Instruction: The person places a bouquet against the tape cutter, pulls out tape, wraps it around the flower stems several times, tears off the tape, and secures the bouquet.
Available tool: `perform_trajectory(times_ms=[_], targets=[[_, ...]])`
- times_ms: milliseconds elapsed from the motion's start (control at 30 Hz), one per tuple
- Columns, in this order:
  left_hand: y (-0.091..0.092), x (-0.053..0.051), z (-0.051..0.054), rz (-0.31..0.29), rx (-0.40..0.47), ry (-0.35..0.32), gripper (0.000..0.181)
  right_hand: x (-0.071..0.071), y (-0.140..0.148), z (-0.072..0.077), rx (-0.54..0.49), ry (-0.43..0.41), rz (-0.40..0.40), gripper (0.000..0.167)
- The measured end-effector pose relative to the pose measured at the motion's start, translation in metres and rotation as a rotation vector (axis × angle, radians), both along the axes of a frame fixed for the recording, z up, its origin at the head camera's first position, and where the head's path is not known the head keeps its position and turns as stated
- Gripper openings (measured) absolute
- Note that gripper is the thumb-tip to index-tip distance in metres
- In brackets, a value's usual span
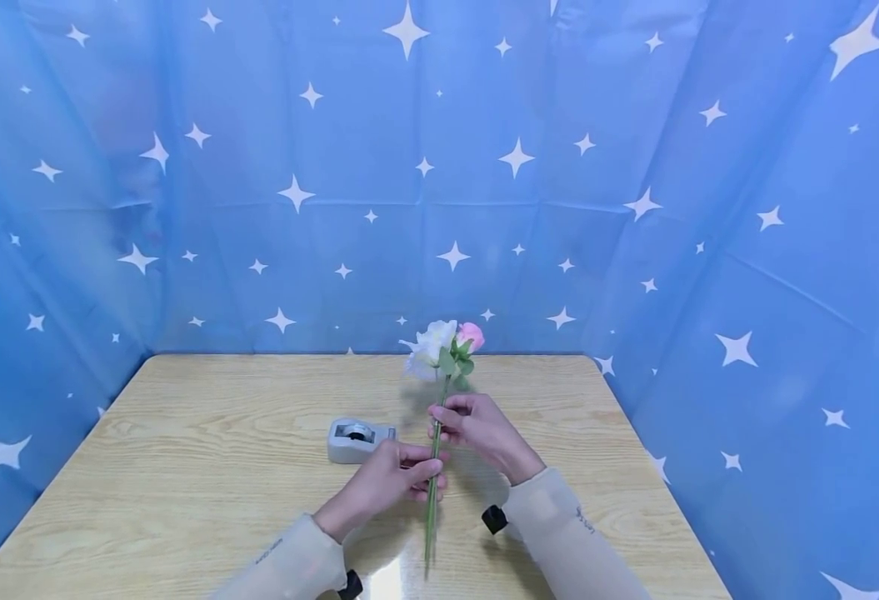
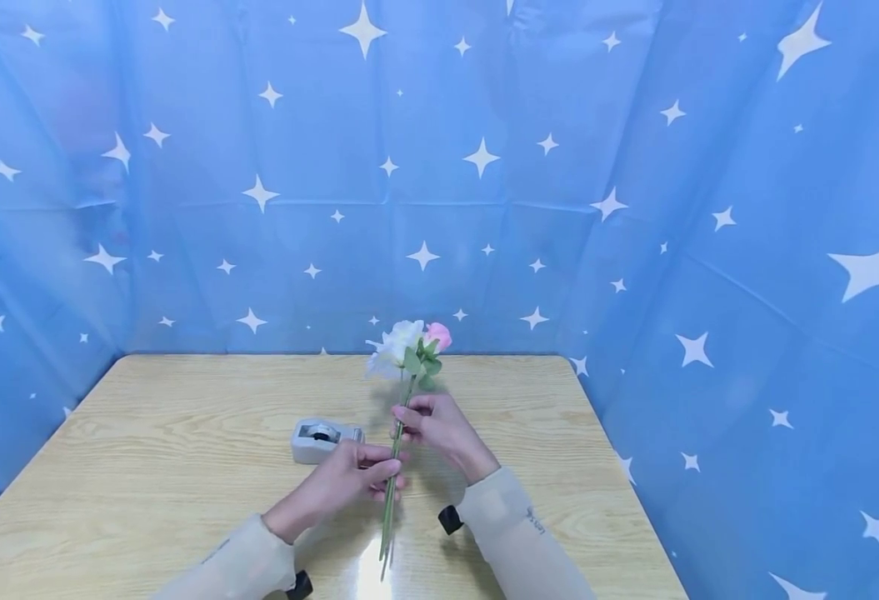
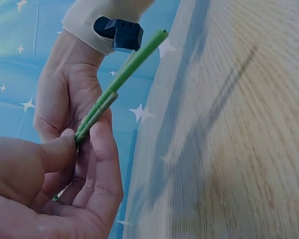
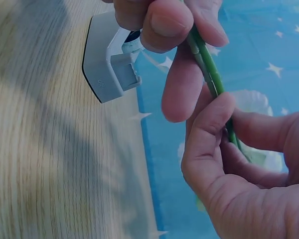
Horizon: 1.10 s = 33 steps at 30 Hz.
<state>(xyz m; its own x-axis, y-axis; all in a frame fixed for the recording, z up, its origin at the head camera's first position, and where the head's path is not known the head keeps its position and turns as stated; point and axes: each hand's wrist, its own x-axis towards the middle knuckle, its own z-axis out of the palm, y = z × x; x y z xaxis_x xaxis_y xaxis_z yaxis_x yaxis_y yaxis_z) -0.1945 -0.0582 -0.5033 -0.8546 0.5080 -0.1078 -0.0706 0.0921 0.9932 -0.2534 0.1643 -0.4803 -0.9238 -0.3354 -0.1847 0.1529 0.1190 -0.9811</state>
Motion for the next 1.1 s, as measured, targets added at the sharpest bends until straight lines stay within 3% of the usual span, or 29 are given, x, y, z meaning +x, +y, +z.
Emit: perform_trajectory(times_ms=[233,433,567,833,1100], targets=[[0.003,0.002,0.000,0.028,0.008,-0.013,0.035,0.001,-0.001,0.001,-0.003,-0.003,0.016,0.028],[0.007,0.003,-0.002,0.070,-0.024,0.037,0.032,-0.001,-0.001,0.002,0.012,0.006,0.007,0.025],[0.008,0.004,-0.003,0.090,-0.042,0.074,0.032,0.000,-0.002,0.004,0.051,0.033,-0.042,0.027],[0.010,0.005,-0.006,0.098,-0.100,0.171,0.029,0.002,-0.010,0.010,0.219,0.192,-0.218,0.023],[0.012,0.008,-0.006,0.121,-0.175,0.242,0.024,-0.001,-0.014,0.011,0.299,0.260,-0.264,0.019]])
